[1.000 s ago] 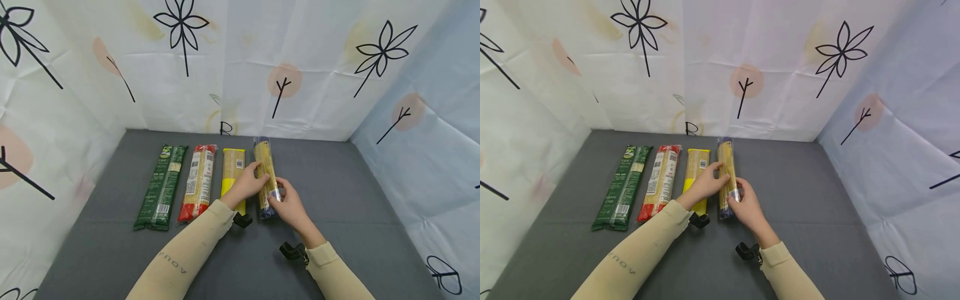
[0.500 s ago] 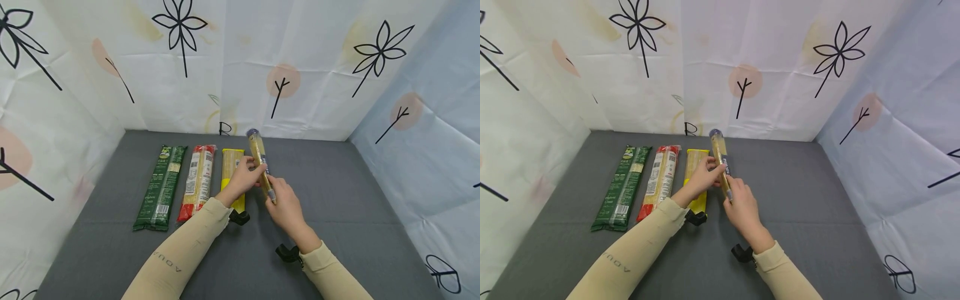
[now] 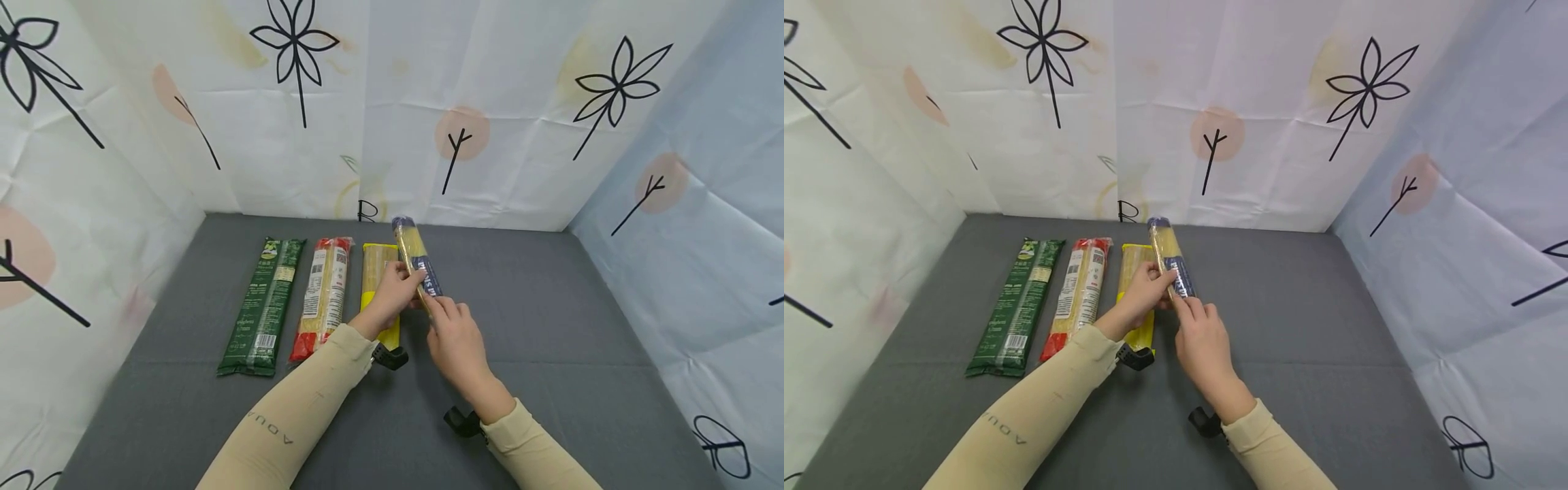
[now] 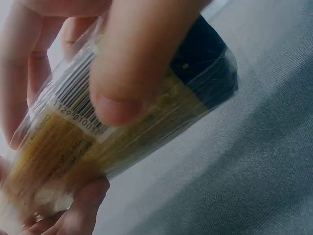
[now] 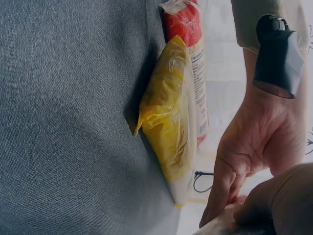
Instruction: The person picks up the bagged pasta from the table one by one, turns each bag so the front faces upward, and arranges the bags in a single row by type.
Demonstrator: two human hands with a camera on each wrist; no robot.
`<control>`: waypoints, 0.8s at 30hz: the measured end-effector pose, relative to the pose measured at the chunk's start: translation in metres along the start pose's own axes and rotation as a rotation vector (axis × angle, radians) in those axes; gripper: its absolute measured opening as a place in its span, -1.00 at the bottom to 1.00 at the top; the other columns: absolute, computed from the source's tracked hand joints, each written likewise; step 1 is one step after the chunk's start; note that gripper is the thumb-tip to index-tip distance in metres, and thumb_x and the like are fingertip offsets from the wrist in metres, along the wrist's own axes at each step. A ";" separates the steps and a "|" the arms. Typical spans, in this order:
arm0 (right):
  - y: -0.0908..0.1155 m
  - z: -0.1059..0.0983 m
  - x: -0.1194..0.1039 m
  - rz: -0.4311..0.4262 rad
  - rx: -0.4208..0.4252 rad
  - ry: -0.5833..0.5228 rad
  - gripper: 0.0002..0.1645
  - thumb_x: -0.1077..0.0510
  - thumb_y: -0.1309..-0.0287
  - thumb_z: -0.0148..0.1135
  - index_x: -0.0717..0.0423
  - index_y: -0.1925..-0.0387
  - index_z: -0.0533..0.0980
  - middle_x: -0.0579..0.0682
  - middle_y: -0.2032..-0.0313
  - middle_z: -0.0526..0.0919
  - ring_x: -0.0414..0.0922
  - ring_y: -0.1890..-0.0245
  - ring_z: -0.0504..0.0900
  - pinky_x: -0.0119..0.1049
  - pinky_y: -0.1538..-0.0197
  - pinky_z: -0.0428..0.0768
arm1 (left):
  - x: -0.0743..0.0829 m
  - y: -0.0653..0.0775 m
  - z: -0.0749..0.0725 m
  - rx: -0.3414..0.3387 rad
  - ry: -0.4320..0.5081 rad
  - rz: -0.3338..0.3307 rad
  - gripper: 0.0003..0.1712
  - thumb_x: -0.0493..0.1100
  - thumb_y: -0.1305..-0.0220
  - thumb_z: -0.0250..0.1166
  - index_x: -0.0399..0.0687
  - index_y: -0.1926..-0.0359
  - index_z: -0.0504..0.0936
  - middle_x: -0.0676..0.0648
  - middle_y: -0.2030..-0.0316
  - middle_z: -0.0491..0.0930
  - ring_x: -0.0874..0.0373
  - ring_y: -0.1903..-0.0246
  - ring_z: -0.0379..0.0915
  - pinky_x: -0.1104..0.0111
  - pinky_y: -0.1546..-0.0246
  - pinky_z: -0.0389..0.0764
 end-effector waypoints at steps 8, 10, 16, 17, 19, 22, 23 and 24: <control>0.005 -0.002 -0.002 -0.005 -0.013 -0.109 -0.39 0.29 -0.05 0.35 0.08 -0.20 0.48 0.06 -0.05 0.50 0.02 0.13 0.45 -0.09 0.19 0.56 | -0.008 -0.001 -0.005 0.062 0.037 -0.008 -0.50 -0.09 -0.44 0.10 -0.15 -0.24 0.13 -0.23 -0.05 0.47 -0.02 0.22 0.60 0.21 0.30 0.66; 0.006 -0.001 0.000 0.022 -0.043 -0.168 -0.44 0.23 -0.11 0.34 0.07 -0.18 0.49 0.03 -0.06 0.51 0.01 0.08 0.46 -0.09 0.14 0.56 | -0.009 0.000 -0.008 0.080 0.027 0.003 -0.51 -0.11 -0.44 0.08 -0.14 -0.25 0.12 -0.23 -0.06 0.46 -0.02 0.18 0.57 0.20 0.26 0.64; 0.008 0.006 0.012 0.145 -0.131 -0.306 -0.52 0.08 -0.24 0.29 0.09 -0.17 0.48 -0.01 -0.04 0.56 -0.06 0.03 0.54 -0.10 0.06 0.56 | -0.010 0.002 -0.016 0.106 -0.041 0.020 -0.48 -0.11 -0.45 0.02 -0.11 -0.32 0.08 -0.21 -0.15 0.39 -0.01 -0.01 0.46 0.16 0.02 0.51; 0.008 0.007 0.014 0.156 -0.137 -0.313 -0.52 0.09 -0.24 0.29 0.10 -0.17 0.48 0.00 -0.03 0.57 -0.06 0.03 0.55 -0.10 0.06 0.56 | -0.010 0.002 -0.016 0.110 -0.039 0.021 -0.48 -0.11 -0.45 0.01 -0.10 -0.32 0.08 -0.21 -0.15 0.39 -0.02 0.00 0.46 0.15 0.02 0.51; 0.008 0.009 0.018 0.172 -0.146 -0.323 -0.53 0.10 -0.25 0.29 0.10 -0.17 0.48 -0.01 -0.02 0.58 -0.07 0.04 0.58 -0.10 0.07 0.58 | -0.010 0.001 -0.018 0.119 -0.022 0.023 -0.51 -0.14 -0.44 0.01 -0.11 -0.30 0.11 -0.21 -0.12 0.41 -0.03 0.03 0.48 0.16 0.04 0.52; 0.008 0.011 0.023 0.183 -0.156 -0.336 -0.54 0.13 -0.25 0.28 0.10 -0.17 0.49 0.00 -0.01 0.58 -0.06 0.06 0.59 -0.10 0.09 0.58 | -0.011 0.000 -0.019 0.131 0.010 0.029 -0.55 -0.18 -0.43 0.02 -0.14 -0.26 0.16 -0.22 -0.07 0.44 -0.04 0.07 0.50 0.17 0.09 0.54; 0.008 0.013 0.025 0.188 -0.161 -0.338 -0.54 0.12 -0.26 0.27 0.10 -0.18 0.48 0.00 -0.01 0.57 -0.06 0.07 0.59 -0.10 0.09 0.59 | -0.011 -0.001 -0.019 0.134 0.016 0.031 -0.54 -0.20 -0.42 0.03 -0.15 -0.26 0.16 -0.22 -0.07 0.45 -0.05 0.07 0.50 0.16 0.09 0.54; 0.008 0.014 0.026 0.194 -0.167 -0.346 -0.53 0.12 -0.27 0.26 0.11 -0.19 0.47 0.00 -0.01 0.56 -0.06 0.07 0.58 -0.11 0.08 0.59 | -0.011 -0.001 -0.019 0.137 0.015 0.034 -0.53 -0.20 -0.41 0.04 -0.16 -0.26 0.17 -0.23 -0.06 0.45 -0.06 0.07 0.49 0.16 0.08 0.54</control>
Point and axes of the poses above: each hand's wrist, its own y-axis away from the middle knuckle, its own z-axis out of the palm, x = y × z, the point moved 6 cm from there along -y, towards the middle knuckle
